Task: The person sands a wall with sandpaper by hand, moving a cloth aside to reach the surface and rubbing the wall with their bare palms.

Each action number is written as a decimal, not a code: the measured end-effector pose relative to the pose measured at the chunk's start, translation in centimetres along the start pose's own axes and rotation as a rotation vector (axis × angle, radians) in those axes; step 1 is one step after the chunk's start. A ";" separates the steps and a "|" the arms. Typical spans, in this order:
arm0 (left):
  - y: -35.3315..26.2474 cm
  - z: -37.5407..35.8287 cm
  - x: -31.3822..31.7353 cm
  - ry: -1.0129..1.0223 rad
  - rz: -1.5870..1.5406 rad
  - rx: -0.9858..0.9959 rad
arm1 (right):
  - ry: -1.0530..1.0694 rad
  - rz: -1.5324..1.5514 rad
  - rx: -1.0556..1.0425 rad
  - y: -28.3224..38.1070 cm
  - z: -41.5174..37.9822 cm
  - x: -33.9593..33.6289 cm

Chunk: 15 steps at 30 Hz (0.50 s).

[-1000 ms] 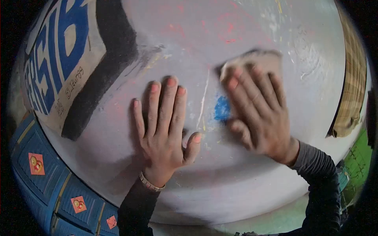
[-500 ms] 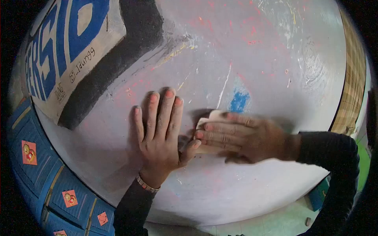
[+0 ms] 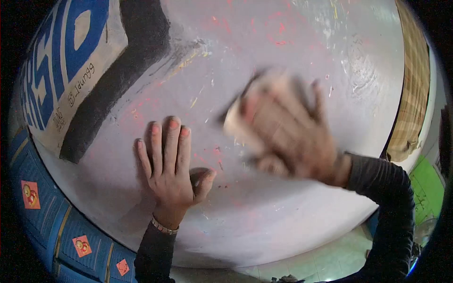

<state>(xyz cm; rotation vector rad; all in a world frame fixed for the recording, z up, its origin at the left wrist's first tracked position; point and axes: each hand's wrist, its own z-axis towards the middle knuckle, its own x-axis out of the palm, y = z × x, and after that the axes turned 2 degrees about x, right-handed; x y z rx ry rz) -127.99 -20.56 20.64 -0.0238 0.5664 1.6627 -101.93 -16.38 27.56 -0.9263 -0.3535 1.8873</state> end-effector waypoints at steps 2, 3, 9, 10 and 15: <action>0.1 0.0 0.0 -0.018 0.014 0.018 | 0.054 0.064 -0.168 1.0 -1.4 1.9; 0.1 -0.1 0.0 -0.015 0.002 0.014 | 0.035 -0.042 -0.294 1.1 -1.7 1.9; 0.0 -0.2 0.1 -0.030 0.004 0.015 | 0.021 -0.034 0.047 1.0 -1.0 0.7; 0.1 -0.2 0.1 -0.031 0.013 0.010 | 0.055 -0.068 -0.040 2.4 -2.8 2.0; -0.4 0.1 -0.2 -0.051 -0.016 -0.023 | -0.017 -0.016 0.016 1.4 -1.3 1.3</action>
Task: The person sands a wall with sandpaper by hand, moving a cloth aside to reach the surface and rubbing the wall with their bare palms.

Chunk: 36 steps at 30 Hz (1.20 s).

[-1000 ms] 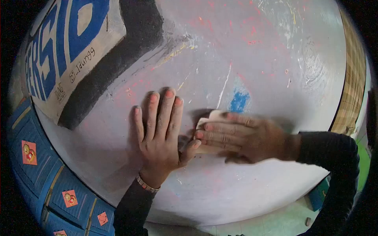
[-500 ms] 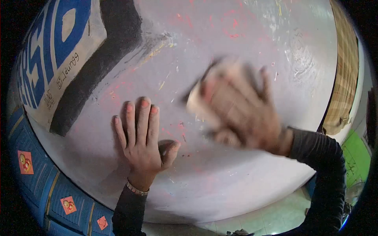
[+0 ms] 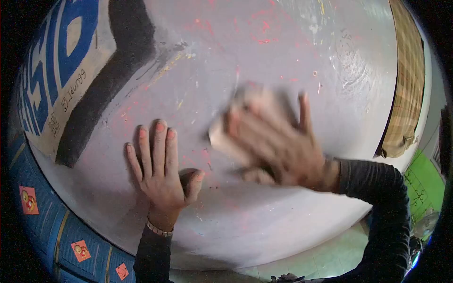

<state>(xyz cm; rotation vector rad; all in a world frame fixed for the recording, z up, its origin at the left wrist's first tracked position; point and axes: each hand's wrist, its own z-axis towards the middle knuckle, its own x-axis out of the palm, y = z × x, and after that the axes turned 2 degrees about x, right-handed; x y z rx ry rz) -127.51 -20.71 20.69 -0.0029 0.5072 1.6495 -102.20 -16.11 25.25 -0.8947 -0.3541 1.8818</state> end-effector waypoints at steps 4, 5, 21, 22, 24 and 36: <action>-0.1 0.0 -0.1 -0.020 -0.048 0.010 | -0.106 -0.052 0.117 -1.0 2.1 -1.1; 0.1 0.1 -0.1 -0.040 -0.058 0.019 | -0.011 -0.029 0.004 0.1 0.2 0.4; -1.1 4.4 -1.2 -0.041 -0.149 0.157 | 0.058 -0.052 -0.211 0.2 -2.8 1.3; -1.0 4.3 -1.3 -0.056 -0.131 0.165 | 0.059 0.038 -0.122 -0.1 -0.8 0.3; -0.7 4.2 -0.7 -0.101 -0.166 0.148 | 0.036 0.036 -0.075 -0.5 2.0 -0.4; -2.0 4.3 -0.9 -0.071 -0.117 0.107 | -0.015 -0.031 -0.005 -1.3 1.4 -0.7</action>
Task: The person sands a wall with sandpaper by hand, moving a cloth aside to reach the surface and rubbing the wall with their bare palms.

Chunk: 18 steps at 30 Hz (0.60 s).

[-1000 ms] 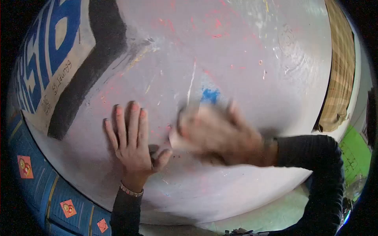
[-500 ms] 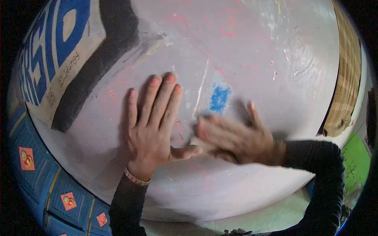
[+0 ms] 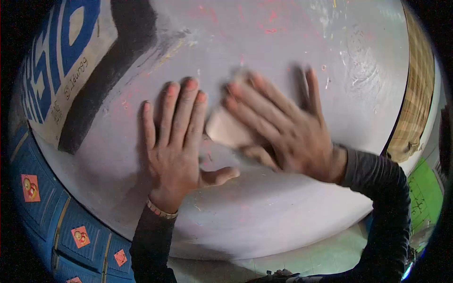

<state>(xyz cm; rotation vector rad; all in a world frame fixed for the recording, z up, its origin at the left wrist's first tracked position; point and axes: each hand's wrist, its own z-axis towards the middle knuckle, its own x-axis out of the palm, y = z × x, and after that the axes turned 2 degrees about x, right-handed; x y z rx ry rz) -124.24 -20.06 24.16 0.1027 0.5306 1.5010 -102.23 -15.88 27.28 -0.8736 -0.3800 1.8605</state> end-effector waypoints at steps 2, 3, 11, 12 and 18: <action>0.6 -0.3 0.3 -0.015 0.008 0.007 | -0.037 0.014 0.039 -0.6 1.6 -0.4; 0.5 -0.4 0.3 -0.005 0.007 0.018 | -0.045 0.009 0.055 -0.5 1.5 -0.3; 0.0 -0.3 0.1 0.030 0.078 -0.029 | 0.143 -0.119 -0.199 0.6 -6.3 2.3; 0.1 -0.4 0.1 0.030 0.080 -0.030 | 0.104 -0.054 -0.142 -0.2 -3.6 1.4; 1.3 -1.3 0.4 0.064 0.127 -0.006 | -0.151 -0.072 0.084 -2.5 2.0 -1.0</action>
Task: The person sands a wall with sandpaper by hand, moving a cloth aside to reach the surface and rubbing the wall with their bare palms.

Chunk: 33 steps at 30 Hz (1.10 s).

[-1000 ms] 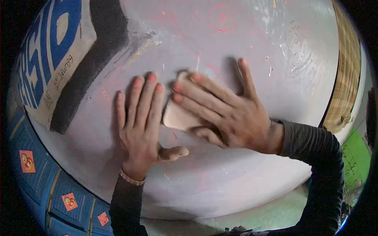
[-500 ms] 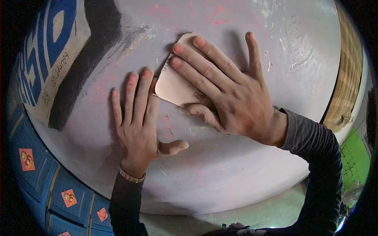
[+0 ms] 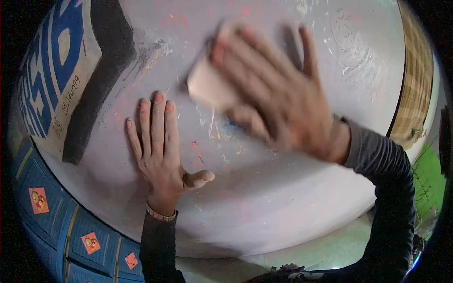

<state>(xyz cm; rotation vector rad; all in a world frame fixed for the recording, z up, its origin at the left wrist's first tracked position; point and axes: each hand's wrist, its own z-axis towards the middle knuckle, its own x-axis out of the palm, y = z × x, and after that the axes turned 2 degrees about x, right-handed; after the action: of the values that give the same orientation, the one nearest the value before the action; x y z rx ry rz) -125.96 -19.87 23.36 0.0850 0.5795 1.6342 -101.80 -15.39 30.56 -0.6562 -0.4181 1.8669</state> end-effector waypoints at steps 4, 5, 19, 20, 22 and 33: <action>-0.5 0.0 0.1 -0.023 0.000 0.001 | 0.173 -0.002 -0.753 2.9 -9.4 2.4; -0.6 0.2 0.2 -0.079 -0.029 -0.020 | 0.176 -0.016 -0.742 2.4 -8.9 2.2; -0.4 0.5 0.4 -0.145 -0.042 -0.008 | -0.025 0.037 0.187 -4.7 -5.6 -1.9; -0.7 0.5 0.2 -0.133 -0.035 -0.016 | -0.153 0.010 0.282 -6.1 -5.4 -1.0; -1.3 1.0 -0.1 -0.126 -0.031 -0.010 | -0.203 -0.002 0.376 -6.0 -6.1 -0.2; -3.9 9.1 -2.2 -0.088 -0.022 0.251 | -0.237 -0.047 0.474 -5.3 -6.9 -0.3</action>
<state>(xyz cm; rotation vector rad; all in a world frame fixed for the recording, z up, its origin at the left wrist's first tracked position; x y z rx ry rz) -118.62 -18.89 30.27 0.3325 0.7125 1.5220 -93.54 -13.83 28.27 -0.1063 -0.1270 1.9115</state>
